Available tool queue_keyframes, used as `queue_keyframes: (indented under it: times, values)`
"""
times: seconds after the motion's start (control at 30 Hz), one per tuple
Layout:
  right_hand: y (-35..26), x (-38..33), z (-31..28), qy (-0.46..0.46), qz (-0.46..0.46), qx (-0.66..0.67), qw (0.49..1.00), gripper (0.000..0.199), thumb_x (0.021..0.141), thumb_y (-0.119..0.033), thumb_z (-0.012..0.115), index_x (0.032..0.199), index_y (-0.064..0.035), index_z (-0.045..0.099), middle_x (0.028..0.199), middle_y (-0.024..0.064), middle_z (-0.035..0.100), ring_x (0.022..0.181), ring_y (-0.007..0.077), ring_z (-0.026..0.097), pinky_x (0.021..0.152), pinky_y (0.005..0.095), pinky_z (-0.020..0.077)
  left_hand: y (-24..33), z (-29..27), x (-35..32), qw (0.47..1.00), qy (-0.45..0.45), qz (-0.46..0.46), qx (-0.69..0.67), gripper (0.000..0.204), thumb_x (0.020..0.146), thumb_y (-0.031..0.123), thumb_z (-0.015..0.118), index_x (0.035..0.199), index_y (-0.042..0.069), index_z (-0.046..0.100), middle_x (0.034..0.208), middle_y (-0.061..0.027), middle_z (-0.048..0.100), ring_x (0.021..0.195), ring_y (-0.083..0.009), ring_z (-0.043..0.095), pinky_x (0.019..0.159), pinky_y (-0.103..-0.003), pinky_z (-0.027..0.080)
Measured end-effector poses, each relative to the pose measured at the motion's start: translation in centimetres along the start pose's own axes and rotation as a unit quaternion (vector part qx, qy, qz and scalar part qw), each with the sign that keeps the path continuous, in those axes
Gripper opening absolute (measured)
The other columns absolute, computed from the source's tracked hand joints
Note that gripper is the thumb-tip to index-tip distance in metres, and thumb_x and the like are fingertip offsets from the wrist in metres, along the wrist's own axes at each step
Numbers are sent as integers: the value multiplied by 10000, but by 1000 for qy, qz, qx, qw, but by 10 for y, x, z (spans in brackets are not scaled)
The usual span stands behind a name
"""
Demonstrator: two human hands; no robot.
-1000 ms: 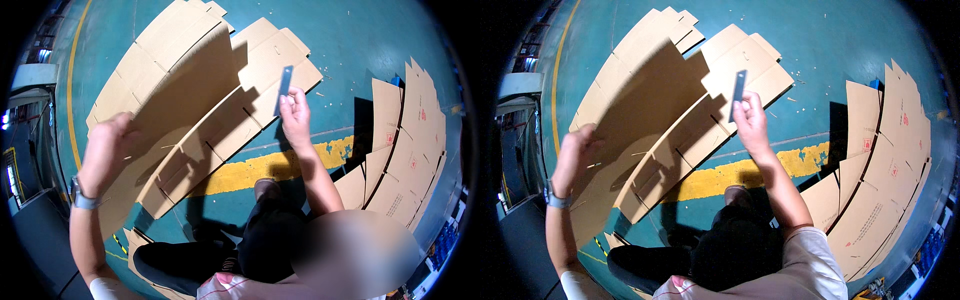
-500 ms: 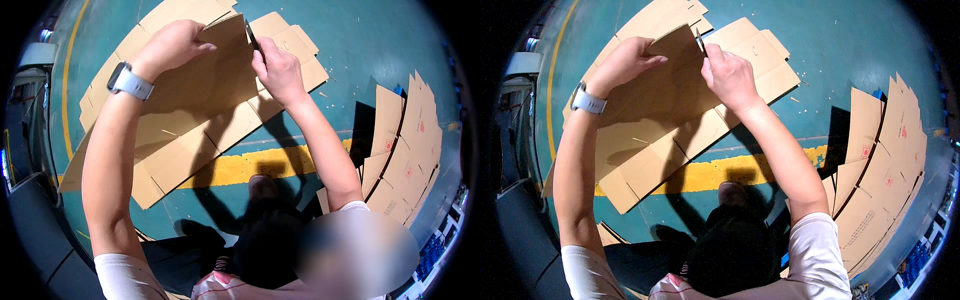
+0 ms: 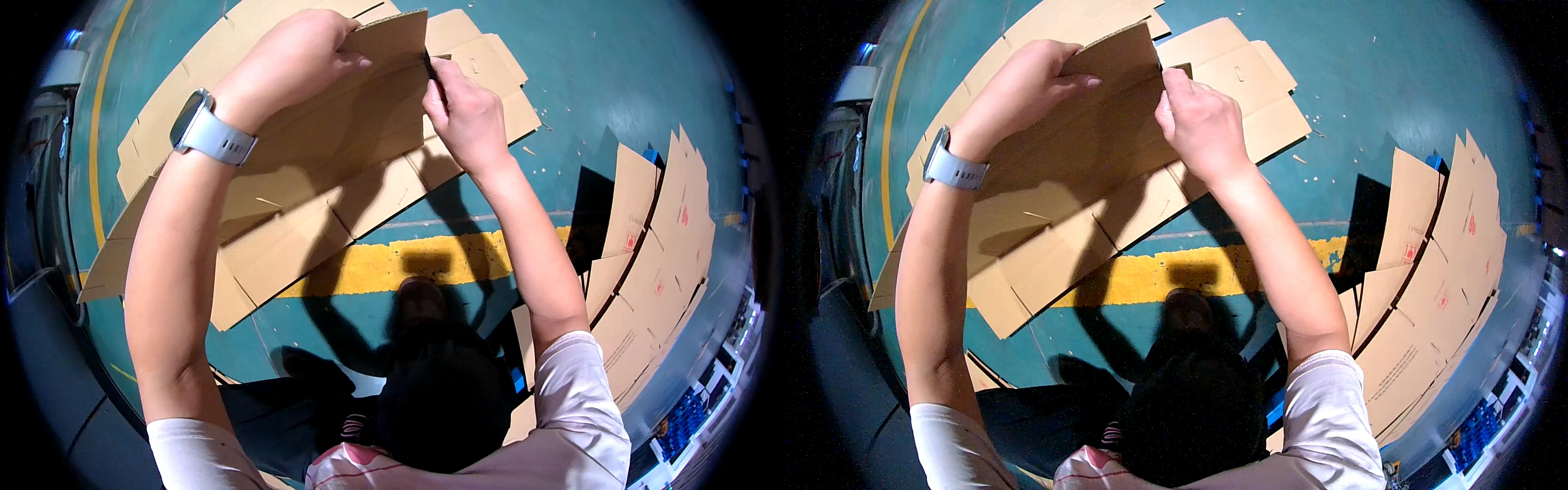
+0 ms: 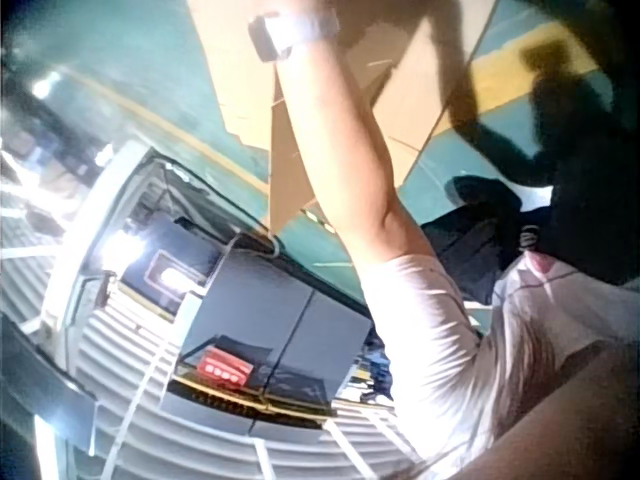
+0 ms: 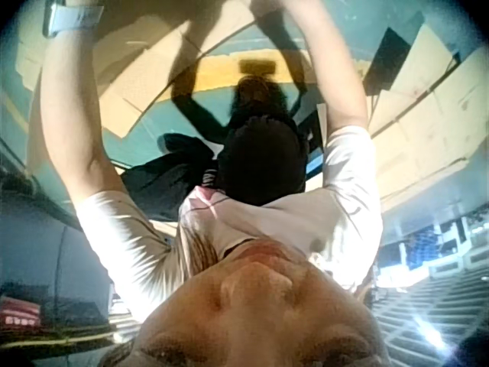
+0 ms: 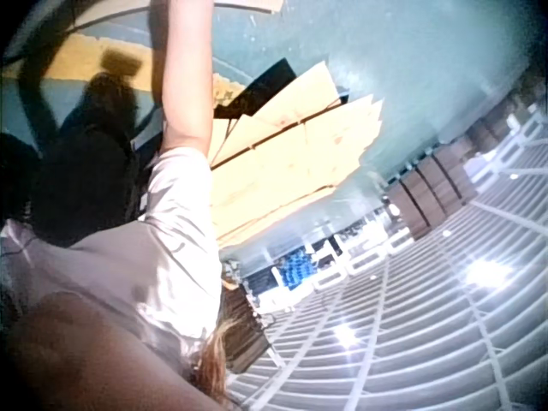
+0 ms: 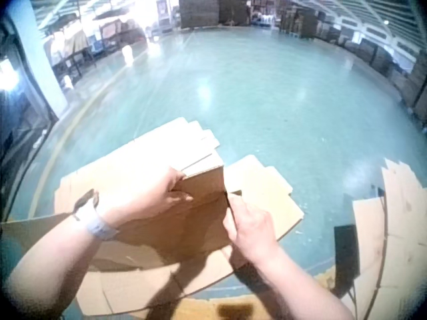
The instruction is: The person uses a utility knife to cut slots into a large piece of cardboard while sitting on the floor. They repeatedly score the cardboard along pre-marked lines and fold the resulting flaps to separate them.
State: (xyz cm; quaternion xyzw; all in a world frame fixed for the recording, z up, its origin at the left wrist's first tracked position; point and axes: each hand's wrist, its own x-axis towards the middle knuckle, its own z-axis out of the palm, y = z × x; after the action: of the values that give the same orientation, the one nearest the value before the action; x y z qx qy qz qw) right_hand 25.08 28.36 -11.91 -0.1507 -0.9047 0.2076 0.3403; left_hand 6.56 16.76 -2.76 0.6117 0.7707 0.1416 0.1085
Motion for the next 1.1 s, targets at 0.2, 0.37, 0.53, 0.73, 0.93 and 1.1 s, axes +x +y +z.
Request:
queue_keyframes:
  times: [0.2,0.37,0.53,0.73,0.93,1.1]
  values:
    - [-7,-12,-9,-31,10,-14,999,167,807,-66,620,954,-29,550,693,133,604,656,302,629,572,401,511,-3,3,0,1000,1,-2,22,305,835,231,707,907,-56,632,815,-263,623,768,-427,603,676,-434,486]
    - [-16,-16,-28,-73,18,-24,997,210,820,-41,612,1025,-30,570,673,131,577,634,273,625,565,380,502,-2,3,-2,1000,2,-17,3,313,836,243,707,910,-52,634,808,-262,620,765,-426,599,674,-437,485]
    - [-10,-9,-32,21,286,311,906,115,896,-25,560,1007,3,569,669,6,569,582,79,525,536,237,418,3,1,-3,1000,-1,-11,26,289,842,225,703,890,-50,628,775,-253,612,740,-413,596,662,-434,479]
    - [1,-10,2,119,392,478,777,106,910,-41,567,1000,13,573,743,-11,604,615,30,505,555,186,403,15,2,-9,999,9,-22,23,276,852,223,694,901,-41,630,814,-240,618,758,-401,594,679,-431,475]
    - [6,-11,12,138,395,522,743,100,915,-64,564,995,-5,572,733,-3,593,603,51,520,528,211,437,11,3,-10,999,13,-16,27,283,855,227,691,944,-35,635,832,-241,621,778,-401,596,701,-437,478]
    - [4,-9,13,146,409,539,722,92,922,-65,555,993,-9,566,734,-3,584,582,54,509,514,215,440,9,2,-10,1000,2,-11,27,288,858,231,686,953,-36,637,832,-244,622,782,-407,593,701,-439,476]
